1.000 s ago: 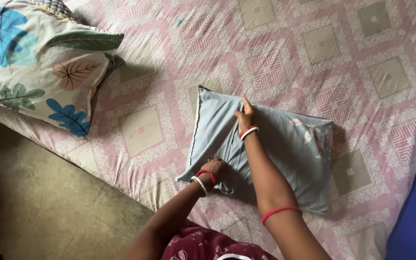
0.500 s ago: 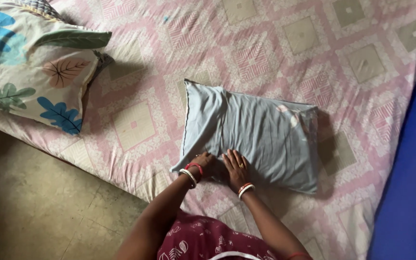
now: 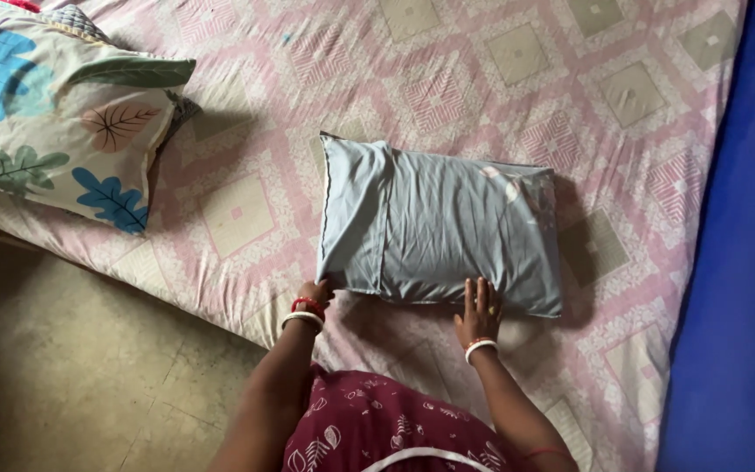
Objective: The person picks up two pillows from a stack, places them on the bed, and adjusts their positions. They smooth the pillowcases and align the pillows neatly at the head of the bed.
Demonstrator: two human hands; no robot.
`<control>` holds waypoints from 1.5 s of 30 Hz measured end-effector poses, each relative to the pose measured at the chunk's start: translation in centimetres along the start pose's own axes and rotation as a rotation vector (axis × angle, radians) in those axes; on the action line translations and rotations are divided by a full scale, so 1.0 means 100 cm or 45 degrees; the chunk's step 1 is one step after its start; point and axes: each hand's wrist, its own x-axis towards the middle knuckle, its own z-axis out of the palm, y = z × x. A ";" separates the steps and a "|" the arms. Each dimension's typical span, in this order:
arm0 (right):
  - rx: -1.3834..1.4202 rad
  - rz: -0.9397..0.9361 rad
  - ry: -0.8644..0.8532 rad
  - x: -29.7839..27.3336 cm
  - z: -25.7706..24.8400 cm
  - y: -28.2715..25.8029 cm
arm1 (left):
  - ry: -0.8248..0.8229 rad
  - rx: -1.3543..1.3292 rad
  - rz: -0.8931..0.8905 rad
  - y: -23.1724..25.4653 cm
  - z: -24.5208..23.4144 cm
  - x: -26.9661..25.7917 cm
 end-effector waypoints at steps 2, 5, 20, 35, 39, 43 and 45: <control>0.047 0.012 0.029 -0.002 -0.004 -0.006 | 0.113 0.195 0.115 0.006 0.004 0.004; 0.092 0.050 0.024 0.001 -0.009 -0.010 | 0.147 0.210 0.325 0.041 0.009 -0.007; 0.593 -0.062 0.835 0.071 -0.155 0.032 | -0.582 -0.473 1.413 0.349 0.153 -0.296; 2.016 0.069 0.707 0.102 -0.202 -0.005 | -0.464 0.131 1.321 0.269 0.155 -0.252; 2.030 0.166 0.706 0.104 -0.221 -0.013 | -0.431 0.232 1.171 0.225 0.148 -0.224; 1.927 0.181 0.786 0.098 -0.247 0.000 | -0.440 0.286 1.128 0.217 0.156 -0.225; 2.213 0.195 0.750 0.097 -0.247 0.011 | -0.413 0.350 1.131 0.212 0.164 -0.218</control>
